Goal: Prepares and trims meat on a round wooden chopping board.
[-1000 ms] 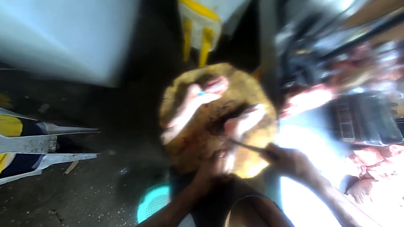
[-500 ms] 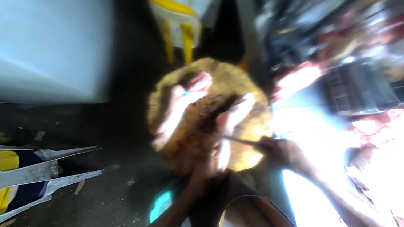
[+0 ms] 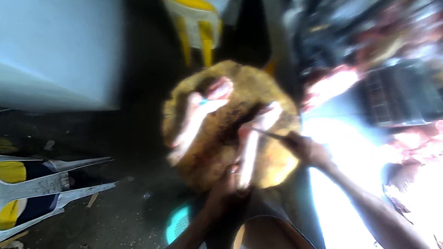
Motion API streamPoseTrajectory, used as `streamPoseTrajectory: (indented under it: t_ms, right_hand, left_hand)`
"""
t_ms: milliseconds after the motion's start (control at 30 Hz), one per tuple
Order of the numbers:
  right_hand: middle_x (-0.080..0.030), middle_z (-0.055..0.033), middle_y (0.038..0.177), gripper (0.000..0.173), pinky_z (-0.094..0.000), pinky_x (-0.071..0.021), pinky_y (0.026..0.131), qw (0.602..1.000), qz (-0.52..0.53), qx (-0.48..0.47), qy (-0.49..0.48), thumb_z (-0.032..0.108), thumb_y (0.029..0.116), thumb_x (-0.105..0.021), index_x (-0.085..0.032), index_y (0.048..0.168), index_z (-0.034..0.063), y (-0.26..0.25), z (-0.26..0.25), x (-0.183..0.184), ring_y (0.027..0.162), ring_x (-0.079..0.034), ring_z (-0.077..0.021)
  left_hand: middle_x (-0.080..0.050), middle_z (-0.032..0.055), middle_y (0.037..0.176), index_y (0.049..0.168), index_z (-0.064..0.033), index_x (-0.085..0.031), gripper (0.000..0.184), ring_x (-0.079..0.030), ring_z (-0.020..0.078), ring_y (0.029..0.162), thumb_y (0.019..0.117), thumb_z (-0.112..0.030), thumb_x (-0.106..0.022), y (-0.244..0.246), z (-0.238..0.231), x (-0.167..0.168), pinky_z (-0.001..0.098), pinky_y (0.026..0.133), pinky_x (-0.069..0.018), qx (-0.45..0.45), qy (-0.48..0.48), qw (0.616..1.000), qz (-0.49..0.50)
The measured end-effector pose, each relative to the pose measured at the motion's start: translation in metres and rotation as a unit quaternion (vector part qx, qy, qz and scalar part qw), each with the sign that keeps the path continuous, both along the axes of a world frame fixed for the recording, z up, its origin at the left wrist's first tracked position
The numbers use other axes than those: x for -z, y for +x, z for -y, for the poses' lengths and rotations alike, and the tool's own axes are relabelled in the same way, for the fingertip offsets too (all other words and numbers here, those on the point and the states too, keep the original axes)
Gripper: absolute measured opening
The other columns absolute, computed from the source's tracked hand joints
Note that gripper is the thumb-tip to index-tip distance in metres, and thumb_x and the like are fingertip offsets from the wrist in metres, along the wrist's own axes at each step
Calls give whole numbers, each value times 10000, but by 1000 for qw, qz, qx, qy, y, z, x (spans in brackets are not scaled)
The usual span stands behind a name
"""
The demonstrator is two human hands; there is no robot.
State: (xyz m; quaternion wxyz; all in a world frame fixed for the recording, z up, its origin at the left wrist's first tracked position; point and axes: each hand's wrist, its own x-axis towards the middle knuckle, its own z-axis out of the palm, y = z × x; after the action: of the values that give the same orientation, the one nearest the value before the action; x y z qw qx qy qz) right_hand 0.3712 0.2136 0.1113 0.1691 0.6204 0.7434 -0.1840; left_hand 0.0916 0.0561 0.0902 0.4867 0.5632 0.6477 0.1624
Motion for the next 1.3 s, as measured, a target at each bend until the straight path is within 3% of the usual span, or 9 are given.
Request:
streamPoseTrajectory:
  t_ms: [300, 400, 533, 667, 833, 933, 1067, 1133, 1300]
  right_hand:
    - [-711, -184, 878, 439, -595, -559, 719, 973, -163, 115, 119, 464, 1035, -576, -640, 1267, 96, 38, -101, 56, 778, -703, -372]
    - [-670, -86, 822, 465, -347, -573, 592, 865, -402, 300, 6, 463, 1098, -431, -599, 1255, 58, 39, -159, 81, 600, -631, -161]
    - [-686, -170, 1030, 601, -473, -553, 769, 790, -431, 437, 3, 531, 1095, -356, -615, 1297, 28, 28, -219, 110, 811, -655, -252]
    - [-668, -123, 1072, 419, -373, -562, 686, 751, -488, 439, -74, 317, 1127, -362, -437, 1502, 146, 18, -239, 130, 758, -650, -187]
    - [-670, -95, 921, 437, -364, -544, 598, 754, -495, 424, -78, 367, 1120, -398, -463, 1534, 241, 22, -195, 150, 621, -600, -172]
    - [-677, -92, 850, 442, -355, -556, 539, 753, -505, 413, -89, 371, 1117, -409, -463, 1543, 266, 36, -136, 145, 578, -613, -179]
    - [-689, -117, 987, 515, -358, -568, 537, 804, -445, 380, -101, 307, 1110, -452, -332, 1609, 259, 53, -57, 119, 597, -633, -188]
    - [-706, -105, 1013, 606, -341, -590, 555, 839, -404, 356, -83, 294, 1080, -528, -266, 1616, 188, 56, -12, 102, 609, -661, -161]
    - [-695, -71, 923, 482, -333, -617, 651, 868, -431, 247, -9, 280, 1034, -571, -501, 1450, 48, 38, 82, 50, 690, -688, -129]
  left_hand:
    - [-698, 187, 1186, 1296, 40, -611, 570, -683, 240, 1107, 858, -278, -791, 0, 0, 15, 409, 1004, -531, -92, 24, 995, 38]
    - [-699, 177, 1178, 1256, 60, -636, 377, -668, 188, 1115, 946, -154, -669, 4, -10, -2, 348, 1024, -509, -145, -21, 987, 59]
    - [-691, 211, 1152, 1260, 102, -616, 304, -665, 172, 1059, 1011, -68, -576, 12, -24, -26, 276, 967, -499, -176, -106, 978, 41]
    - [-725, 131, 1082, 1243, 21, -652, 310, -689, 144, 1011, 955, -96, -646, 11, -12, -18, 300, 927, -536, -204, -76, 976, 7]
    - [-703, 200, 1119, 1229, 133, -616, 409, -678, 128, 1037, 890, -80, -700, 10, -4, -18, 250, 944, -532, -192, 28, 978, 75]
    - [-676, 194, 1153, 1234, 116, -610, 253, -637, 122, 1006, 1006, 17, -563, 34, -45, -75, 239, 937, -482, -254, -169, 951, 46]
    - [-723, 190, 1094, 1228, 105, -628, 554, -710, 150, 1001, 833, -246, -795, 13, 8, 3, 299, 938, -566, -156, 128, 979, 14]
    - [-713, 151, 1136, 1307, 69, -582, 745, -696, 130, 1028, 764, -347, -879, 3, 17, 11, 306, 946, -567, -136, 117, 983, 23]
    - [-710, 93, 1112, 1314, 10, -554, 833, -694, 94, 990, 686, -387, -930, -4, 17, 7, 291, 894, -585, -157, 38, 984, 71]
